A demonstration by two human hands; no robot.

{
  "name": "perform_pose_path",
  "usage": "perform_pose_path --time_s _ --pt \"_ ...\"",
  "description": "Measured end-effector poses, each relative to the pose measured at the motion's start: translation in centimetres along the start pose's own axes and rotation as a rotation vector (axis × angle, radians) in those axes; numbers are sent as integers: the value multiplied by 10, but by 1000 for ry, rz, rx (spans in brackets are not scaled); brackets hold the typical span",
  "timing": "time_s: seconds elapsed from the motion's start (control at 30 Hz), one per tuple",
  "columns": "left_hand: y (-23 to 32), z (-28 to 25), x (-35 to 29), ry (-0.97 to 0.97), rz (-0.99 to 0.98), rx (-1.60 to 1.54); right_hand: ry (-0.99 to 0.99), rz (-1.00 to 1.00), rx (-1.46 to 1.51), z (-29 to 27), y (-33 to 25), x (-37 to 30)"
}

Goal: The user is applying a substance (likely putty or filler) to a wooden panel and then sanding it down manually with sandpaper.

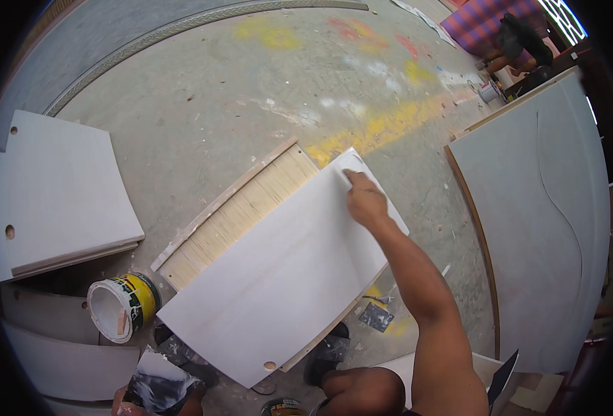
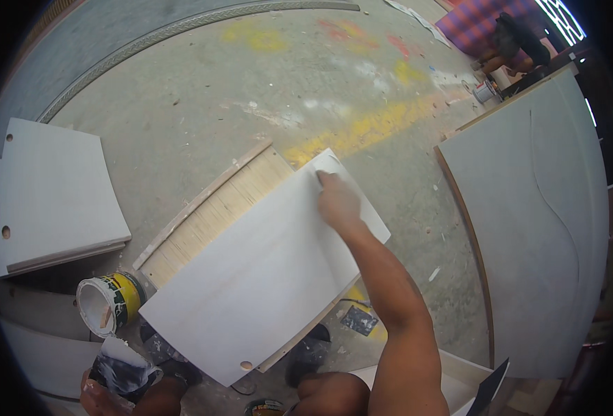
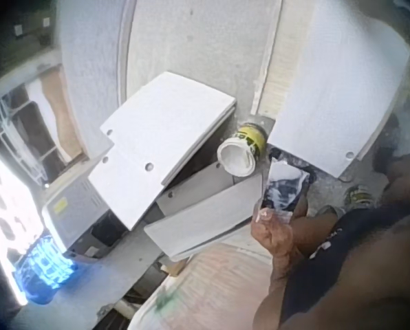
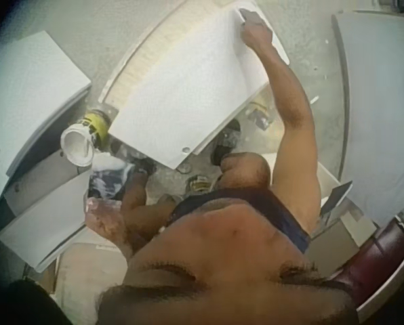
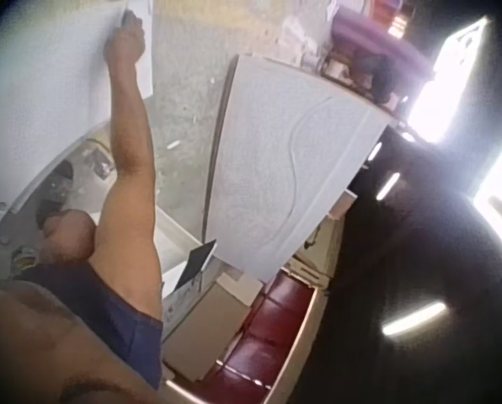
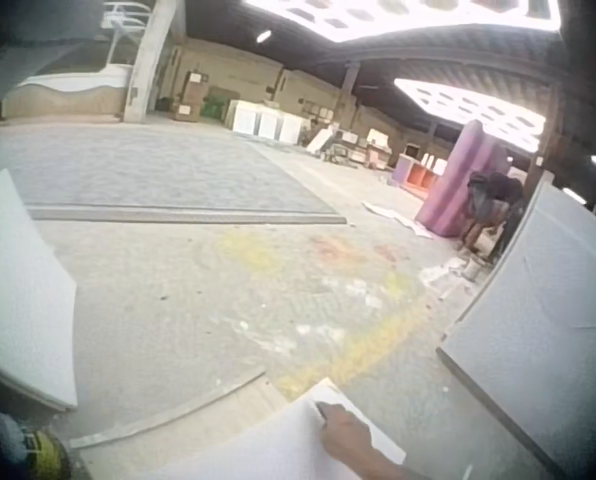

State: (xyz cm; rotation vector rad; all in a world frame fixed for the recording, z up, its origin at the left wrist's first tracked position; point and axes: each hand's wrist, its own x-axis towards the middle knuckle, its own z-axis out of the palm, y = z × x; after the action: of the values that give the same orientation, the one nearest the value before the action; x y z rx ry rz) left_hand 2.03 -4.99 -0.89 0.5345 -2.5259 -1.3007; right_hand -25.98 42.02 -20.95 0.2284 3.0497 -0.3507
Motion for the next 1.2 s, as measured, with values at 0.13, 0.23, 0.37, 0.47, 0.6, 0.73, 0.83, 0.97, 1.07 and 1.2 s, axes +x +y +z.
perform_pose_path --time_s 0.13,0.23,0.37,0.47,0.6,0.73,0.83,0.97,1.07,1.2 --pt "27 5 8 -50 -121 -85 78 184 40 -24 15 29" --pt "29 7 9 -70 -129 -49 27 251 66 -25 19 46" --pt "20 -1 7 -54 11 -25 -24 283 48 -19 18 53" --pt "22 -12 4 -88 5 -60 -39 265 22 -17 19 56" --pt "20 -20 1 -67 4 -119 -44 196 20 -16 19 58" --pt "6 -23 -4 5 -57 -284 -52 91 48 -12 8 46" --pt "8 -30 -16 182 23 -239 -128 24 66 -7 -13 25" --pt "19 -42 -15 151 -90 -249 -168 -7 44 3 -54 -14" --pt "29 -48 -13 208 18 -239 -147 -41 5 14 -85 -47" --pt "38 -74 -14 137 -163 -423 -197 -44 -40 28 -128 -88"
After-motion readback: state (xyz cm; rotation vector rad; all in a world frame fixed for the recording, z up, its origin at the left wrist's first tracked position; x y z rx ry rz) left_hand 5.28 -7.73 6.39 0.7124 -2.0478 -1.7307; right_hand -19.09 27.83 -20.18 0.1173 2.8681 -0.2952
